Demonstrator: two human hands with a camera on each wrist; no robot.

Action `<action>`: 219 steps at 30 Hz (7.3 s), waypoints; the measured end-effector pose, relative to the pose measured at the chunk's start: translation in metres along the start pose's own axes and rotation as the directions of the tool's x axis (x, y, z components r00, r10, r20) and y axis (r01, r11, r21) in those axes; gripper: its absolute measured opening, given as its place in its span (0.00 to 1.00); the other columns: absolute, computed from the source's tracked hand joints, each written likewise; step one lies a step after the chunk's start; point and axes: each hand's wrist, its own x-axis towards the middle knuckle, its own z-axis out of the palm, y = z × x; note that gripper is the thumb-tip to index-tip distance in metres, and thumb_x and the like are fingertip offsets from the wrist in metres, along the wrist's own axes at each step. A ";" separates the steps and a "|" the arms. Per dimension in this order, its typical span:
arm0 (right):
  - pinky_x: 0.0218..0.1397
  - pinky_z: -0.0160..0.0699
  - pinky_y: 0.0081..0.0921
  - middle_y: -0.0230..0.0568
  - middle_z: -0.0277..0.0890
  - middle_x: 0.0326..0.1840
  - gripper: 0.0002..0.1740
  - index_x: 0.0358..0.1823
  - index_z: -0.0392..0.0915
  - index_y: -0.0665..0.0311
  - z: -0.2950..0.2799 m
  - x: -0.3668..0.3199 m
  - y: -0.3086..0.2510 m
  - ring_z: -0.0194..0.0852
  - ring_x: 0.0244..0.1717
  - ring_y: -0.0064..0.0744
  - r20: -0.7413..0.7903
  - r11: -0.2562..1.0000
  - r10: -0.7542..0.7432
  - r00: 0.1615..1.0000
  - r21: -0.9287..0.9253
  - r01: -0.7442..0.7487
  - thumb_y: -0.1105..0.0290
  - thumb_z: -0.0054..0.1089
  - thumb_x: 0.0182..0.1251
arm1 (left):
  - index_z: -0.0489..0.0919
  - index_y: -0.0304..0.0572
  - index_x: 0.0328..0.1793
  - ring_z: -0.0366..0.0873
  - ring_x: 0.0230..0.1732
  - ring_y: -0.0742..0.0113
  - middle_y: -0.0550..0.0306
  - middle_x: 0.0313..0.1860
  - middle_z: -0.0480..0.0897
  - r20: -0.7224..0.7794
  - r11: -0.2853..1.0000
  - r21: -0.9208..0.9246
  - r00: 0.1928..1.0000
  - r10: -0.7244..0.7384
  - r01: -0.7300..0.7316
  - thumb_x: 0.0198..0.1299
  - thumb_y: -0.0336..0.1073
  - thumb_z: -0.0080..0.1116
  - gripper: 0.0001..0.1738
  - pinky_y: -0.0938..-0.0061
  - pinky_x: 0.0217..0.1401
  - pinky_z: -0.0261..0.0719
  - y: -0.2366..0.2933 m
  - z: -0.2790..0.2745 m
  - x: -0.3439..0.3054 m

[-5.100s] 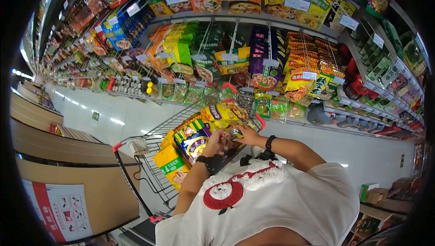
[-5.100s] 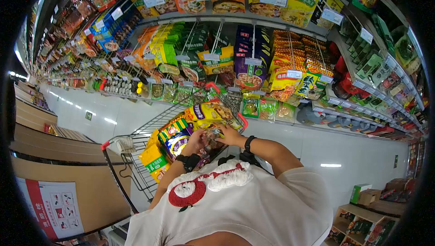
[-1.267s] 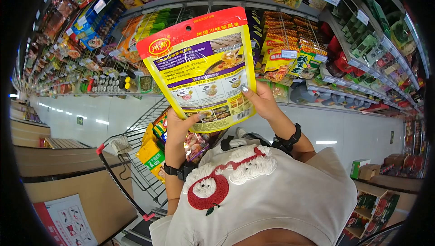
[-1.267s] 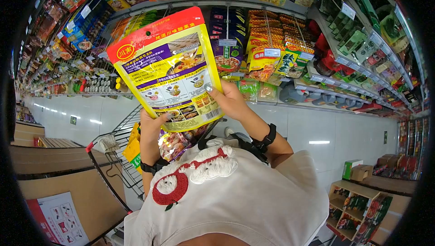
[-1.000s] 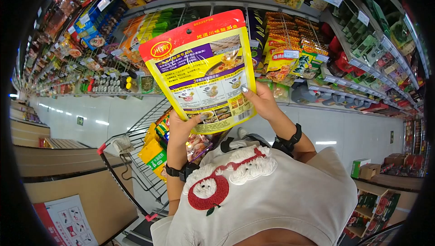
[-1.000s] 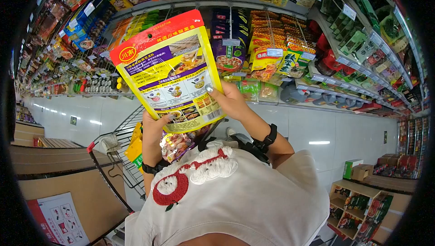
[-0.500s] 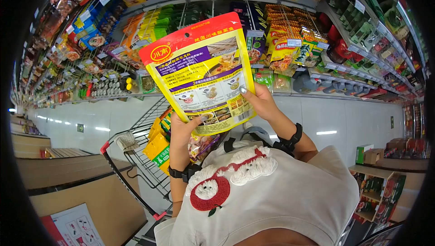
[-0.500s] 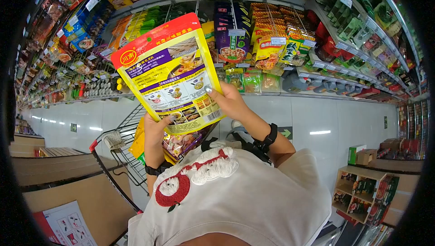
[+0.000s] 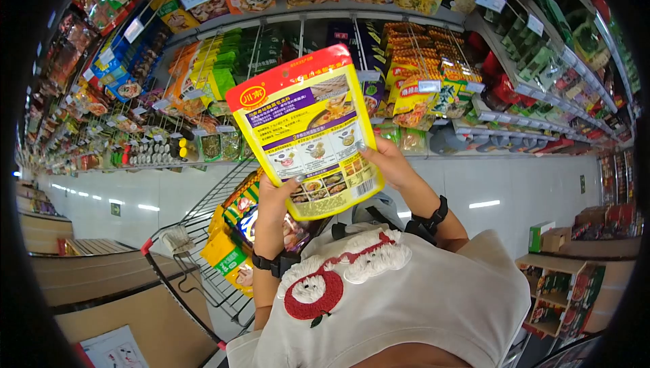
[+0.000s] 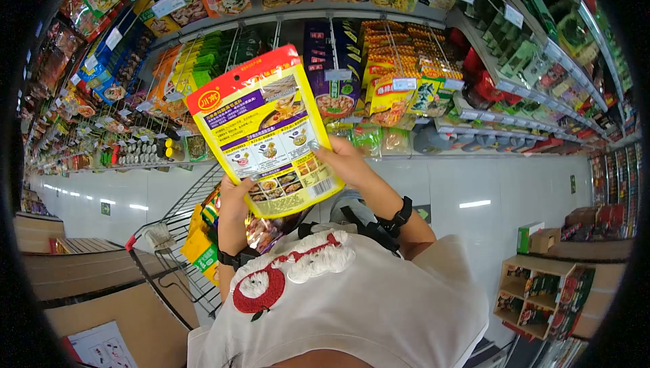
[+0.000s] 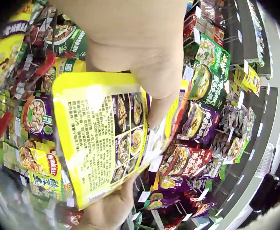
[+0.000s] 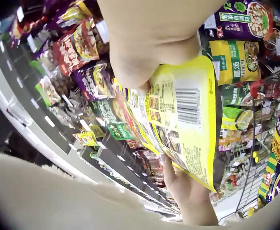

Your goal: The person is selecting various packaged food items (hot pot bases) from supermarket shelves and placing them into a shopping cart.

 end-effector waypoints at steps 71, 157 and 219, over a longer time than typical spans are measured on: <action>0.53 0.68 0.40 0.67 0.64 0.52 0.47 0.60 0.50 0.80 -0.015 0.135 0.259 0.65 0.53 0.57 0.367 0.410 0.627 0.687 -0.905 0.110 0.53 0.62 0.48 | 0.59 0.45 0.64 0.53 0.64 0.46 0.49 0.65 0.58 -0.747 -0.072 0.641 0.642 0.170 0.765 0.45 0.53 0.62 0.42 0.48 0.61 0.52 -0.155 -0.115 -0.002; 0.37 0.69 0.32 0.47 0.72 0.40 0.29 0.50 0.70 0.74 -0.052 -0.026 -0.245 0.69 0.30 0.42 0.753 0.564 -0.654 0.074 0.420 0.711 0.52 0.52 0.60 | 0.68 0.35 0.48 0.76 0.37 0.69 0.55 0.40 0.78 -0.199 0.928 0.059 0.907 0.372 -0.368 0.43 0.29 0.67 0.25 0.74 0.43 0.75 0.017 0.142 0.054; 0.43 0.73 0.30 0.44 0.72 0.46 0.24 0.55 0.61 0.70 -0.221 0.288 -0.035 0.74 0.42 0.33 -0.212 0.909 -0.110 0.971 -0.417 0.012 0.74 0.56 0.58 | 0.72 0.37 0.46 0.78 0.35 0.69 0.56 0.37 0.79 -0.413 0.986 -0.157 0.911 -0.009 -0.061 0.63 0.40 0.47 0.14 0.75 0.36 0.75 -0.132 0.107 0.287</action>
